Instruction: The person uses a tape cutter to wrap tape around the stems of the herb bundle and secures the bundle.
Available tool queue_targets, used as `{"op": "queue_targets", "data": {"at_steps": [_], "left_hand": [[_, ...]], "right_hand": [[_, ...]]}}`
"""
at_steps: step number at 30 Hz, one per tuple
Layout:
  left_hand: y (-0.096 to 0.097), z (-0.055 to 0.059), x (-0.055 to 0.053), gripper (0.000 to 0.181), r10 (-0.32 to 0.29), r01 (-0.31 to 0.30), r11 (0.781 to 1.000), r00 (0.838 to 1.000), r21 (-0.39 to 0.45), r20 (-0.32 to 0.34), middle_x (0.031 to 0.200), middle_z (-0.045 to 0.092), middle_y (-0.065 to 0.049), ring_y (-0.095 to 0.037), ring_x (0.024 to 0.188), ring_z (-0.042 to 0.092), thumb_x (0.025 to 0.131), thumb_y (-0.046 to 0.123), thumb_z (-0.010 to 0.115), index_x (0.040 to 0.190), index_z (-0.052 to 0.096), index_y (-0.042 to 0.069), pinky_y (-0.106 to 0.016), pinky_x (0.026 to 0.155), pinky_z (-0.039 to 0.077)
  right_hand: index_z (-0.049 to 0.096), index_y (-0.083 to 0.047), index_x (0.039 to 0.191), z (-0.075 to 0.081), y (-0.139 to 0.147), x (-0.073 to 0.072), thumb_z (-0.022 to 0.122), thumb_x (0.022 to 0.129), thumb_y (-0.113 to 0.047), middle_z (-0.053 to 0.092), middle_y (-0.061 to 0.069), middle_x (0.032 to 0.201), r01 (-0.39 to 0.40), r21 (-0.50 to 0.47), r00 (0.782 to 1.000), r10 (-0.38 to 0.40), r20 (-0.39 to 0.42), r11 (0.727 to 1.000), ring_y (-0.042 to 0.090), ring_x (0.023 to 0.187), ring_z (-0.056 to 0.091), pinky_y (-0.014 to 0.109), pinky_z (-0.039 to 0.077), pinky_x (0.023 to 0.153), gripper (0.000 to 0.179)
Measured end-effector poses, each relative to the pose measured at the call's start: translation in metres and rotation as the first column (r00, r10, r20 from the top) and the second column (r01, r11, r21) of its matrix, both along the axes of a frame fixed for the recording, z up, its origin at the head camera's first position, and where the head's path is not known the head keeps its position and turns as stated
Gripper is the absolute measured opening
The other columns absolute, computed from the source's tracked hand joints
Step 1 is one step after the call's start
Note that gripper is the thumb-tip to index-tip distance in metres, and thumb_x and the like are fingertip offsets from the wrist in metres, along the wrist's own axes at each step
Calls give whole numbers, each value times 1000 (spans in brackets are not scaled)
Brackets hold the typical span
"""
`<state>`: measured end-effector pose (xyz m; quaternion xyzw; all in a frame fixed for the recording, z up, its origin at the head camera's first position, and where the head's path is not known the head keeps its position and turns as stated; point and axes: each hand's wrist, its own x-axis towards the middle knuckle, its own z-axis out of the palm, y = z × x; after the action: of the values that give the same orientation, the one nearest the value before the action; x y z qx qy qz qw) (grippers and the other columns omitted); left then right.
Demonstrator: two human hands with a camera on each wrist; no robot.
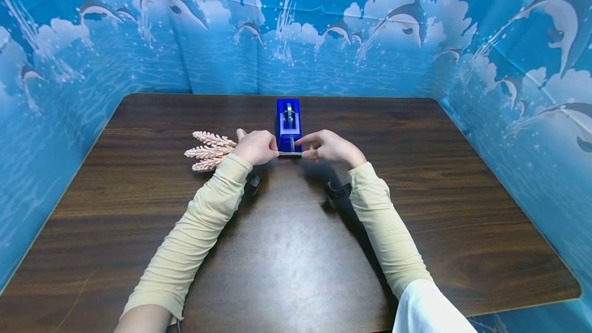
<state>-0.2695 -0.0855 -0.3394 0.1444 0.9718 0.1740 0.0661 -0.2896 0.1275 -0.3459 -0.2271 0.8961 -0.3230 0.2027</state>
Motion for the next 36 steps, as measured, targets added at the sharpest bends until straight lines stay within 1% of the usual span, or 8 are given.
{"op": "queue_targets", "data": {"at_steps": [3,6,9,12,17,20,27,36], "left_hand": [[0,4,3,12,-76,78,997,995,-29,60,86,70,-6,-26,87,64,84,19,68,77,67,9,-54,101,30],[0,7,4,14,-130,137,990,983,-44,132,79,70,-6,-21,78,62,86,18,66,78,65,7,-38,85,44],[-1,7,5,15,-147,160,986,969,-47,201,74,72,-6,-16,71,60,89,18,63,79,62,8,-27,66,43],[-2,6,6,16,-142,154,987,960,-34,241,70,72,-5,-13,69,60,91,19,62,79,61,9,-23,62,39],[-3,5,6,18,-182,188,982,945,2,270,61,63,1,-10,63,55,93,16,58,85,66,2,-22,63,39],[-3,6,5,22,-197,201,980,938,18,283,60,58,3,-8,59,52,94,16,55,87,68,0,-21,61,39],[-4,7,4,44,-142,140,990,959,25,245,56,54,4,-9,57,50,102,32,46,82,70,0,-23,59,39],[-3,8,4,33,-110,108,994,981,26,159,55,53,6,-11,57,49,92,28,63,65,60,11,-25,57,37]], "right_hand": [[51,-11,140,2,1,1,62,94,-14,52,-3,62,-49,11,996,48,71,999,30,69,55,26,40,61,47],[44,-13,145,2,3,1,61,95,-15,50,-2,63,-86,28,988,82,133,996,26,67,53,30,44,65,53],[40,-14,148,0,3,0,61,95,-15,49,-2,63,-110,32,980,103,170,993,22,65,51,33,45,67,56],[42,-14,146,-2,4,-2,60,96,-17,48,-2,62,-141,36,977,133,164,989,24,65,51,30,42,64,53],[66,-3,117,-2,8,-3,52,100,-21,48,-3,63,-235,35,966,229,125,971,20,62,48,26,40,66,28],[68,5,98,-2,8,-4,44,104,-21,45,-4,64,-249,16,960,245,137,968,12,61,42,25,38,65,36],[64,7,90,-3,6,-4,45,103,-20,49,-4,65,-239,19,964,234,127,971,12,60,44,24,38,62,35],[65,4,93,-1,8,-5,54,99,-14,57,2,70,-180,31,982,177,70,983,13,61,52,30,48,63,22]]}}
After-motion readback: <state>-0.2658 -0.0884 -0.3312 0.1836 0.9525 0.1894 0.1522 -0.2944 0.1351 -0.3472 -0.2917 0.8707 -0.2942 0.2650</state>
